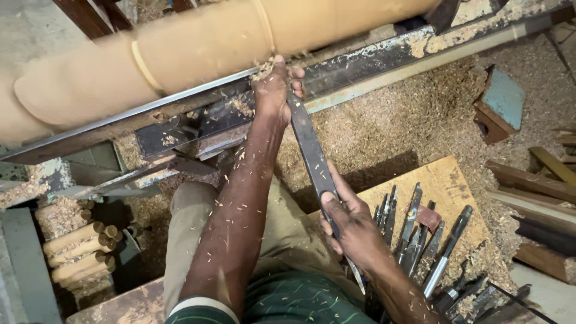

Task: The person shapes a rotating wooden cylinder on a lathe using a metal turning tool. They hold the tool with both hands and press it against the spinning wood to carve a deep groove while shavings fall away.

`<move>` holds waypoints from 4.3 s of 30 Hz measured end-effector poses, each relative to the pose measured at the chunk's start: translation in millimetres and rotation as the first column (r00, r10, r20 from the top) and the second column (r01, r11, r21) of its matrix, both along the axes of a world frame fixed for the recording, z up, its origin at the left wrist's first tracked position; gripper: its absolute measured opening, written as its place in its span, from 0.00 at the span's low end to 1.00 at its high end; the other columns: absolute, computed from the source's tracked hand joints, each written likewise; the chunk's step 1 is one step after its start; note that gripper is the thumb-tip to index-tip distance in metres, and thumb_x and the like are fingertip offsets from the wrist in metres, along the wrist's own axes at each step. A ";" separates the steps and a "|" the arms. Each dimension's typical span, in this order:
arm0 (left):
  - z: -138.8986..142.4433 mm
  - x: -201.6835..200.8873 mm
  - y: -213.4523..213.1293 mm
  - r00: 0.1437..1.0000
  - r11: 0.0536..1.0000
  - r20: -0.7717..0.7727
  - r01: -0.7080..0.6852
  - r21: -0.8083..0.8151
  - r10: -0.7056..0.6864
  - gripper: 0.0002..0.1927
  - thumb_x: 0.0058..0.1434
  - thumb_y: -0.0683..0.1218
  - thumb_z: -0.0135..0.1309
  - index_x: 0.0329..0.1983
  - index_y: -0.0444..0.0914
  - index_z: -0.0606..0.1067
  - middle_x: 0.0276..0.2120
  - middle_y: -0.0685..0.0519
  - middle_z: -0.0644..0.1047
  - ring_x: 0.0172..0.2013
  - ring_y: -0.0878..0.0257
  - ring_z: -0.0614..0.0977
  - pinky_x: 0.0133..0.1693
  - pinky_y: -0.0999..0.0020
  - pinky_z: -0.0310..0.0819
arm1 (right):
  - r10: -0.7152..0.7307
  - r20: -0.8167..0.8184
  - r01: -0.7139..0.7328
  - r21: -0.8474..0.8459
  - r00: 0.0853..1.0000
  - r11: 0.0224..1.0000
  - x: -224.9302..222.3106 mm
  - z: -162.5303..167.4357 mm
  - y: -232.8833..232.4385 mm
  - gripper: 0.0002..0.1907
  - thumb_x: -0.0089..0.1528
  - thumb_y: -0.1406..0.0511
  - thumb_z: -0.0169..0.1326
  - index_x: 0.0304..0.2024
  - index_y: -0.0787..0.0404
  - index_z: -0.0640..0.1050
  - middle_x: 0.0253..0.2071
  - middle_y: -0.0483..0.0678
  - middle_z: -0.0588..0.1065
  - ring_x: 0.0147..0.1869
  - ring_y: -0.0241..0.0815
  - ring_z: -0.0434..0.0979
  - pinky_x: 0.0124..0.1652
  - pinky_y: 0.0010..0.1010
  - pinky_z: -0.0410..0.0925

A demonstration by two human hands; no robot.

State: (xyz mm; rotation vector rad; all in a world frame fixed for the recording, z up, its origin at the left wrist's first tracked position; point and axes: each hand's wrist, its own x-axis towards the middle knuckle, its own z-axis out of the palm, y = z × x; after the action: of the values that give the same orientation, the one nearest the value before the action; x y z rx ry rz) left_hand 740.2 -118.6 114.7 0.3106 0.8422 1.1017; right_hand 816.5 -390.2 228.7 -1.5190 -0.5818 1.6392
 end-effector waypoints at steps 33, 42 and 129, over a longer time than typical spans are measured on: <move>-3.5 -8.8 -0.4 0.998 0.998 -0.056 -0.001 0.059 0.004 0.14 0.70 0.48 0.50 0.38 0.29 0.73 0.23 0.44 0.78 0.16 0.63 0.72 0.16 0.68 0.67 | -0.009 0.024 0.009 0.006 1.000 1.000 -22.6 2.9 -0.2 0.38 0.67 0.62 0.45 0.78 0.36 0.50 0.17 0.42 0.66 0.12 0.31 0.58 0.12 0.22 0.57; 9.4 -10.5 -4.4 0.992 0.999 -0.123 -0.017 0.042 0.022 0.14 0.70 0.46 0.50 0.45 0.27 0.74 0.24 0.43 0.79 0.16 0.63 0.75 0.14 0.70 0.67 | 0.021 0.080 -0.021 -0.004 0.997 1.000 -22.4 4.5 0.9 0.38 0.66 0.65 0.44 0.77 0.37 0.50 0.17 0.44 0.69 0.12 0.32 0.59 0.11 0.23 0.58; -0.1 -11.8 -7.9 0.988 0.999 0.156 -0.004 -0.042 0.011 0.19 0.68 0.55 0.54 0.43 0.34 0.67 0.21 0.47 0.74 0.16 0.60 0.73 0.16 0.65 0.69 | 0.103 0.055 -0.107 0.060 0.993 0.992 2.0 6.3 -2.1 0.39 0.66 0.64 0.45 0.77 0.36 0.48 0.17 0.43 0.69 0.12 0.32 0.61 0.11 0.24 0.60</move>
State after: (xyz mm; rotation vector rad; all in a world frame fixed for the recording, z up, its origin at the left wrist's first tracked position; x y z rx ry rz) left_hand 728.4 -126.5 114.6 0.1841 0.7266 1.0994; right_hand 818.5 -392.3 235.0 -1.5109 -0.7461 1.6484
